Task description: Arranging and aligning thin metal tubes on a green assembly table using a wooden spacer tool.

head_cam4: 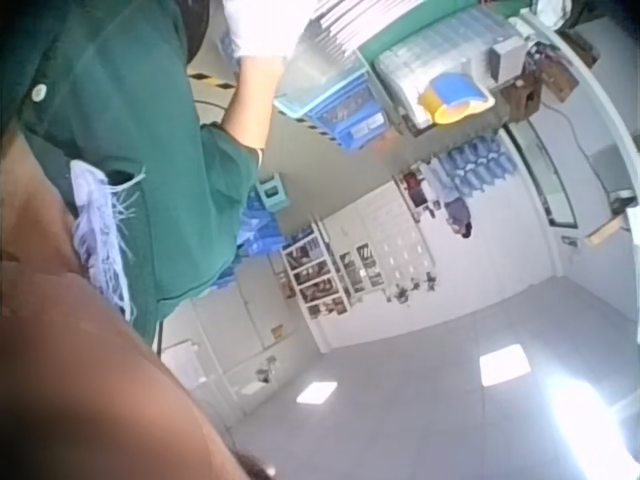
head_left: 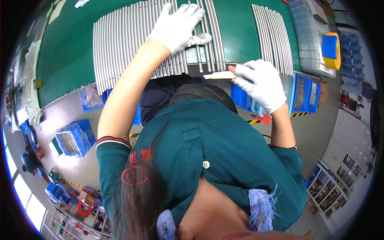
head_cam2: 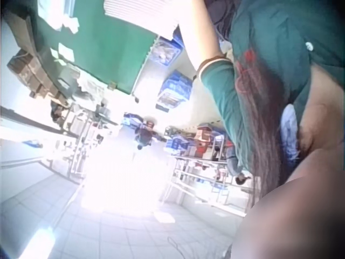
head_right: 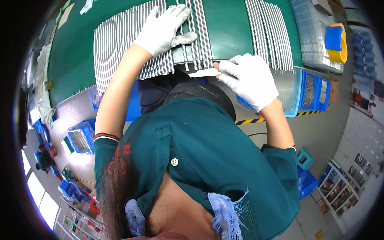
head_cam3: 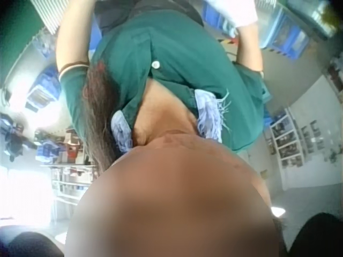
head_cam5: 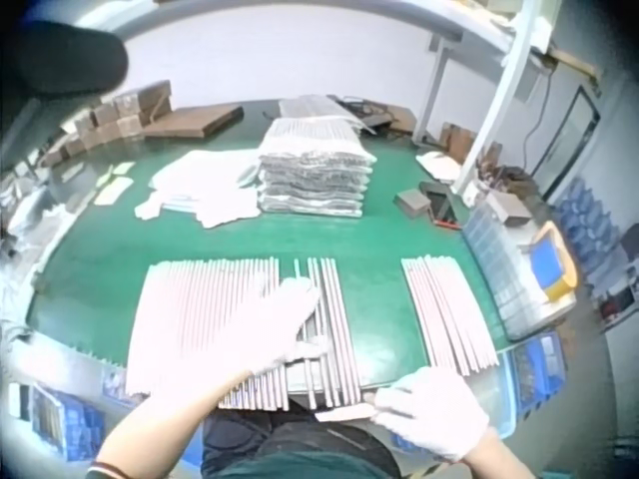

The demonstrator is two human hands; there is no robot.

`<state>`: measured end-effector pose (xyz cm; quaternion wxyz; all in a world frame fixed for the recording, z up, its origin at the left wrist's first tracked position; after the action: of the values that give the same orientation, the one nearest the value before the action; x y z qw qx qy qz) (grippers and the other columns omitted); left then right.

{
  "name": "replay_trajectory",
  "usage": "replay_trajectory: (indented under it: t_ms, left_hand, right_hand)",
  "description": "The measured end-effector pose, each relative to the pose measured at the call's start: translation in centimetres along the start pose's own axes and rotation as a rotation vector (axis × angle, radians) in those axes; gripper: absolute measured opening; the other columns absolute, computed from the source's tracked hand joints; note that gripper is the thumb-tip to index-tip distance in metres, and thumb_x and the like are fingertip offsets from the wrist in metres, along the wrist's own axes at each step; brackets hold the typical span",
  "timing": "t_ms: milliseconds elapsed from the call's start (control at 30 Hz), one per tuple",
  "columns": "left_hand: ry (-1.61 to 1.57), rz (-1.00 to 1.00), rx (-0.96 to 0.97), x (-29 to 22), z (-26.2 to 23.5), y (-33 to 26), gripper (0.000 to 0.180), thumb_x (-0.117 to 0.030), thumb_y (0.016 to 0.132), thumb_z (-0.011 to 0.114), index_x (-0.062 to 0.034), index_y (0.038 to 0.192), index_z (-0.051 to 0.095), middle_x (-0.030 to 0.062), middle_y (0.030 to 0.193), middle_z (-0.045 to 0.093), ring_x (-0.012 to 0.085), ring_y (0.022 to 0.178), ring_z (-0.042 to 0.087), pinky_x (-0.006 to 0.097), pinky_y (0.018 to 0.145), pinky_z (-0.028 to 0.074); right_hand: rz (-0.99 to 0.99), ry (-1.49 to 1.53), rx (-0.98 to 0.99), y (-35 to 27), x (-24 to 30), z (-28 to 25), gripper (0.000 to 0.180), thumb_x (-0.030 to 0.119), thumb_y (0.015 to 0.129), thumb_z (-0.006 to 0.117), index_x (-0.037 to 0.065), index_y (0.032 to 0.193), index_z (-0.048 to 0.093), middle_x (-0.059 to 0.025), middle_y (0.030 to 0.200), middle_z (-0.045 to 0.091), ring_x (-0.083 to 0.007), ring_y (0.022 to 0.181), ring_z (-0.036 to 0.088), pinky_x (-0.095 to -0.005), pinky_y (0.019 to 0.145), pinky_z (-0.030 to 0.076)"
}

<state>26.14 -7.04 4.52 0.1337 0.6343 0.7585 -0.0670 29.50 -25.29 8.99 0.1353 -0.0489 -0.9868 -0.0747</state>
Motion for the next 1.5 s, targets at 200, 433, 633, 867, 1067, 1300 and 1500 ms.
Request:
replay_trajectory:
  t_ms: [200,433,633,867,1067,1300,1500]
  left_hand:
    - [0.021,-0.007,0.014,-0.7,0.0,0.7,0.081,-0.061,0.092,0.058,0.0023,0.143,0.051,0.0257,0.143,0.053,0.0366,0.138,0.048,0.058,0.12,0.026]
    - [0.031,0.033,0.008,-1.7,0.2,0.9,0.081,-0.06,0.092,0.058,0.0019,0.144,0.051,0.0244,0.141,0.052,0.036,0.136,0.048,0.056,0.116,0.031]
    - [0.054,0.044,0.002,-2.1,0.5,1.1,0.082,-0.061,0.094,0.056,0.0011,0.148,0.048,0.0256,0.145,0.049,0.0371,0.138,0.046,0.06,0.117,0.03]
    - [0.108,0.031,0.029,-2.1,0.9,1.4,0.083,-0.062,0.095,0.054,0.0001,0.15,0.047,0.0256,0.149,0.047,0.0368,0.141,0.044,0.062,0.118,0.03]
    - [0.093,0.024,0.003,-1.8,1.0,1.3,0.085,-0.063,0.095,0.052,-0.0003,0.151,0.044,0.0258,0.151,0.046,0.0369,0.142,0.043,0.061,0.119,0.029]
    - [-0.212,-0.122,0.004,2.7,-0.4,-0.8,0.091,-0.062,0.089,0.064,-0.001,0.153,0.044,0.0268,0.159,0.04,0.0394,0.15,0.035,0.052,0.125,0.021]
    - [0.361,0.009,-0.005,4.5,0.8,-2.5,0.088,-0.073,0.093,0.052,-0.0123,0.156,0.045,0.0136,0.16,0.046,0.0311,0.15,0.039,0.056,0.121,0.025]
  right_hand:
    - [0.006,-0.034,0.011,0.3,-0.1,0.2,0.025,0.033,0.089,0.073,0.02,0.11,0.077,-0.0023,0.083,0.066,-0.0237,0.076,0.061,-0.038,0.069,0.048]
    - [-0.014,-0.036,0.032,0.1,-0.1,0.6,0.025,0.033,0.09,0.073,0.019,0.11,0.077,-0.0026,0.083,0.066,-0.0235,0.077,0.061,-0.0381,0.069,0.048]
    - [0.005,-0.034,0.034,0.0,-0.3,0.4,0.024,0.034,0.09,0.072,0.019,0.11,0.076,-0.0026,0.082,0.064,-0.0232,0.077,0.061,-0.0381,0.069,0.047]
    - [0.029,-0.108,0.002,0.8,-0.2,-0.2,0.023,0.033,0.089,0.074,0.021,0.109,0.075,-0.0014,0.082,0.066,-0.0236,0.076,0.062,-0.0387,0.068,0.047]
    - [0.029,-0.109,-0.115,1.4,-0.1,-1.8,0.024,0.031,0.087,0.075,0.018,0.107,0.076,-0.0043,0.079,0.065,-0.0263,0.074,0.062,-0.0403,0.065,0.047]
    - [0.091,0.004,-0.001,-0.3,-0.9,-0.1,0.027,0.029,0.088,0.074,0.02,0.113,0.077,-0.0029,0.087,0.068,-0.0243,0.079,0.062,-0.0392,0.071,0.049]
    - [0.023,0.037,0.011,0.2,0.2,0.3,0.029,0.031,0.089,0.074,0.021,0.116,0.076,-0.0018,0.091,0.069,-0.0238,0.084,0.063,-0.0384,0.076,0.05]
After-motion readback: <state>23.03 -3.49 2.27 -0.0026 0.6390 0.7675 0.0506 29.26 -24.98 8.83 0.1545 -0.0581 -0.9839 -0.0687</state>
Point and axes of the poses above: each hand's wrist, its own y-axis towards the middle knuckle, its own z-axis out of the palm, x = y × z, the point moved 10 cm from there along y, towards the middle knuckle
